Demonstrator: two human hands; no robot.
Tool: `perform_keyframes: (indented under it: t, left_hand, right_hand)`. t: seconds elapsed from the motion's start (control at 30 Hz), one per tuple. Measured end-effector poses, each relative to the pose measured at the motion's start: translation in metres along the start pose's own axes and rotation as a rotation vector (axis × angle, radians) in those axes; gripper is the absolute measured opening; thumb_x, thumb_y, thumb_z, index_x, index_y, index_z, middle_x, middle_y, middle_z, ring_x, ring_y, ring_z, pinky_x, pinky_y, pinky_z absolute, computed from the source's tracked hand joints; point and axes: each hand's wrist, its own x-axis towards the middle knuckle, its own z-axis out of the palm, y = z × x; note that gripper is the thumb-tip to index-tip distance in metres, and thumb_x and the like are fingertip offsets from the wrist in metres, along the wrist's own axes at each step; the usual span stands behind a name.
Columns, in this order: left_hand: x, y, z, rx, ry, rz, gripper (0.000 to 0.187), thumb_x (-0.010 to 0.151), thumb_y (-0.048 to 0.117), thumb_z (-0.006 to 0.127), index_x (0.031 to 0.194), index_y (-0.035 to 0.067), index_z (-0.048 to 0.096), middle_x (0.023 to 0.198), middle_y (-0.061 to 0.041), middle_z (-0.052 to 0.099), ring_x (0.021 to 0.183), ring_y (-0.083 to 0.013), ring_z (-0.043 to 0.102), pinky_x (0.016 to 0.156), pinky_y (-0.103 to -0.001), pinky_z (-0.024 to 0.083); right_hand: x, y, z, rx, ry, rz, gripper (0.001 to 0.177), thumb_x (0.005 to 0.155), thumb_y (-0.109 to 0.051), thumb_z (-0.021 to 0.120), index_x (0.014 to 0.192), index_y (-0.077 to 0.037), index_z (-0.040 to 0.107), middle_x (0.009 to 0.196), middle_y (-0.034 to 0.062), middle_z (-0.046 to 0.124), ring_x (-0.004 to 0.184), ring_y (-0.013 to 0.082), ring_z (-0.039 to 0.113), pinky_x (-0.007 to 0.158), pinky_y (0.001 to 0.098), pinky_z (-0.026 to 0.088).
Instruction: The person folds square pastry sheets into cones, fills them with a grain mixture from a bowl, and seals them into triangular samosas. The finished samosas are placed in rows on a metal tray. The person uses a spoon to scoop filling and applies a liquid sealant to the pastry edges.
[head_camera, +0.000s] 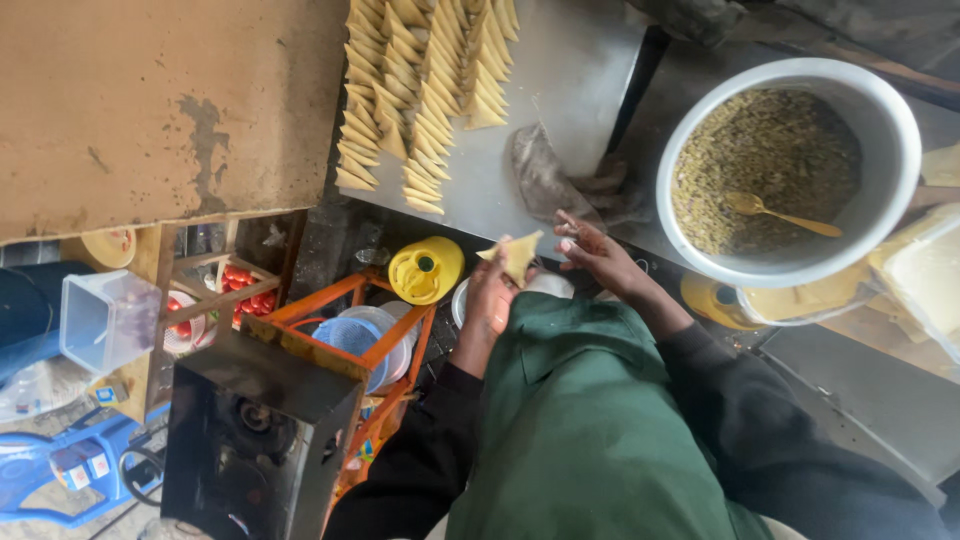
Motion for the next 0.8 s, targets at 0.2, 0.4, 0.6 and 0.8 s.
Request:
perform_keyframes:
  t: [0.2,0.4,0.6,0.8]
  left_hand:
    - [0.111,0.034,-0.053,1.087,0.176,0.724,0.051,0.105,0.031,0.061,0.148,0.003,0.057,0.153,-0.017,0.059,0.139,-0.0343,0.057,0.116,-0.051,0.045]
    - [0.172,0.009,-0.081,2.174,-0.065,0.781,0.09,0.104,0.063,0.037,0.159,-0.008,0.027,0.168,-0.027,0.016,0.158,-0.0399,0.01,0.126,-0.057,0.005]
    - [0.173,0.015,-0.065,2.159,0.005,0.641,0.094,0.103,0.067,0.029,0.163,-0.004,0.013,0.171,-0.026,0.003,0.159,-0.0353,-0.003,0.124,-0.06,-0.007]
    - [0.15,0.014,0.01,2.209,-0.022,0.651,0.091,0.104,0.062,0.038,0.162,-0.006,0.018,0.172,-0.025,0.007,0.161,-0.0366,0.001,0.125,-0.062,-0.003]
  right_hand:
    - [0.124,0.076,0.003,-0.545,0.028,0.05,0.034,0.091,-0.002,0.064,0.124,-0.005,0.071,0.118,0.0148,0.076,0.105,0.0226,0.072,0.091,0.0311,0.055]
    - [0.153,0.07,-0.013,-0.46,0.478,-0.337,0.048,0.073,0.016,0.048,0.111,0.001,0.073,0.122,0.0168,0.071,0.103,0.0257,0.072,0.086,0.0349,0.058]
    - [0.016,0.093,-0.027,-0.296,0.2,-0.286,0.046,0.074,0.009,0.056,0.114,-0.002,0.075,0.1,0.012,0.076,0.094,0.022,0.071,0.088,0.0357,0.057]
    - [-0.143,0.15,-0.145,-0.516,0.955,0.048,0.027,0.085,-0.003,0.065,0.108,-0.009,0.077,0.101,0.0137,0.076,0.097,0.0272,0.074,0.091,0.0378,0.057]
